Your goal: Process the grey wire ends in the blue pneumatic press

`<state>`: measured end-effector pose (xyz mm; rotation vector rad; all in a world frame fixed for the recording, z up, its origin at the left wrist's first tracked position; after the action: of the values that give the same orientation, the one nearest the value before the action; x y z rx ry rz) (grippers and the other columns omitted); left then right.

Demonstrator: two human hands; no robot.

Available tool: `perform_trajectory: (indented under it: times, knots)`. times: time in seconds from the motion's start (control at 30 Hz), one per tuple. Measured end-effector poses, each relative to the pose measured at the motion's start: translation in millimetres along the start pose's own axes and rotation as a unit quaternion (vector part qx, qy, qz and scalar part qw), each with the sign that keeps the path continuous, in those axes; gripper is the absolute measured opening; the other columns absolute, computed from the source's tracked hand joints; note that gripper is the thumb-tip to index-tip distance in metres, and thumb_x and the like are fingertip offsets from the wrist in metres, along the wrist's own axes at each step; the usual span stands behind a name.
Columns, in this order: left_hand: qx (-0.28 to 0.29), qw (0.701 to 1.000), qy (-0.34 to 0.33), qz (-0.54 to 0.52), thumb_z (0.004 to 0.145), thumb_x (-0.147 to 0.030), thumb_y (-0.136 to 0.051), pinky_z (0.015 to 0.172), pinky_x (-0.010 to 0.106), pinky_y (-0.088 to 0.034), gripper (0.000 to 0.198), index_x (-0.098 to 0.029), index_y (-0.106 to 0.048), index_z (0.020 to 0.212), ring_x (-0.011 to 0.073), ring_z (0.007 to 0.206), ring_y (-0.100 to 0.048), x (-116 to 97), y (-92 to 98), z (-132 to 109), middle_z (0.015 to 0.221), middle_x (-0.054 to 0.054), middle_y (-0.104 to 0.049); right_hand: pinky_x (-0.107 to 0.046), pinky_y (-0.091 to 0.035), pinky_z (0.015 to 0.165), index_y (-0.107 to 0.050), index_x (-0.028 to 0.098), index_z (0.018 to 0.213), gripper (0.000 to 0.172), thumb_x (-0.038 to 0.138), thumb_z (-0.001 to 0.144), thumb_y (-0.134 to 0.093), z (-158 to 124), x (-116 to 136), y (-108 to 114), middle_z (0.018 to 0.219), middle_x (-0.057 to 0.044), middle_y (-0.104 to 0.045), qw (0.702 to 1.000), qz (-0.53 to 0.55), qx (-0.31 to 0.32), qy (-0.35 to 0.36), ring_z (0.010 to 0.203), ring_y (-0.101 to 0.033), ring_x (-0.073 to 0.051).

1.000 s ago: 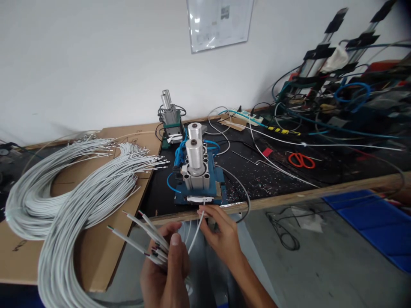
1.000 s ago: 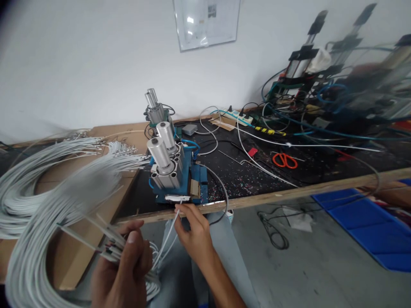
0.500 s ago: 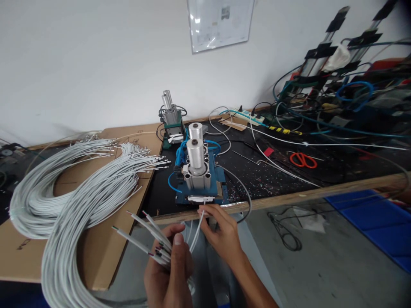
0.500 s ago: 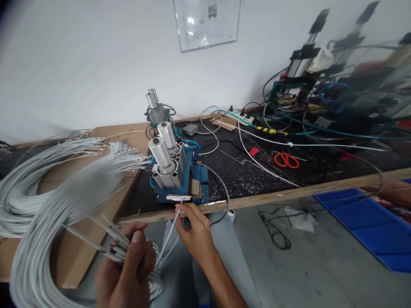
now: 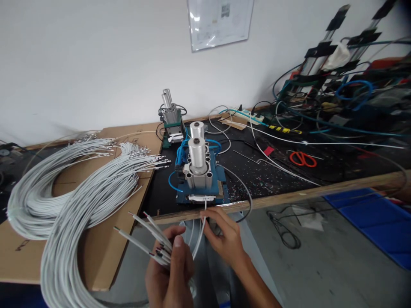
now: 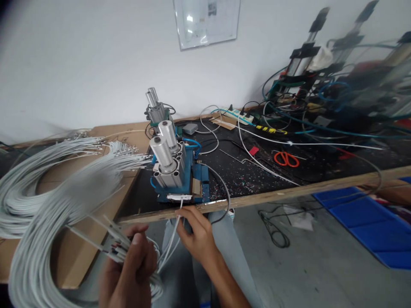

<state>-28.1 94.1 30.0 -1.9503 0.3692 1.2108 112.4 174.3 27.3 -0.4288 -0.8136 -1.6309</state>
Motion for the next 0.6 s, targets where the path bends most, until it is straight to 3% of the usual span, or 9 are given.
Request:
perform_trajectory:
  times: [0.17,0.33,0.5,0.6]
  knots:
    - [0.023,0.998,0.039,-0.052,0.074,-0.040,-0.090,0.041,0.011,-0.023,0.026,-0.018,-0.079,0.081,0.0026,0.044,-0.027,12,9.6,2,0.051,-0.008,-0.045,-0.027,-0.063,0.077,-0.071,0.024,0.112,0.033,0.002,0.091,-0.059,-15,26,10,0.096,-0.006,-0.077,0.999,-0.005,0.023,0.028,0.086,-0.076,-0.019]
    - [0.008,0.997,0.046,-0.064,0.070,-0.039,-0.093,0.041,0.010,-0.026,0.028,-0.018,-0.075,0.073,0.0021,0.043,-0.033,19,20.5,-2,0.051,-0.007,-0.047,-0.029,-0.065,0.084,-0.069,0.023,0.118,0.039,-0.002,0.091,-0.057,-28,57,15,0.100,-0.007,-0.079,0.996,0.003,0.048,0.074,0.091,-0.078,-0.019]
    - [-0.005,0.996,0.050,-0.070,0.072,-0.036,-0.092,0.043,0.010,-0.034,0.032,-0.016,-0.068,0.067,0.0039,0.048,-0.040,24,30.4,-5,0.059,-0.006,-0.051,-0.031,-0.067,0.083,-0.067,0.025,0.123,0.045,-0.004,0.090,-0.057,-33,67,13,0.105,-0.007,-0.080,0.995,0.023,0.047,0.086,0.096,-0.077,-0.020]
    - [0.005,0.998,0.032,-0.054,0.075,-0.039,-0.091,0.046,0.012,-0.040,0.028,-0.016,-0.074,0.073,0.0051,0.049,-0.044,26,38.0,-2,0.062,-0.004,-0.057,-0.031,-0.067,0.081,-0.066,0.026,0.124,0.049,-0.005,0.088,-0.053,-33,70,14,0.104,-0.006,-0.080,0.995,0.019,0.043,0.087,0.095,-0.078,-0.020]
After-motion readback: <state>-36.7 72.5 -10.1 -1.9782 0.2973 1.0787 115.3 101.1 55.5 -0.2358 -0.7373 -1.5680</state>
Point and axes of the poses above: each hand's wrist, its own z-axis towards the middle knuckle, its own y-axis out of the back of the hand, x = y × z, the point moved 10 cm from there along z, towards the middle knuckle
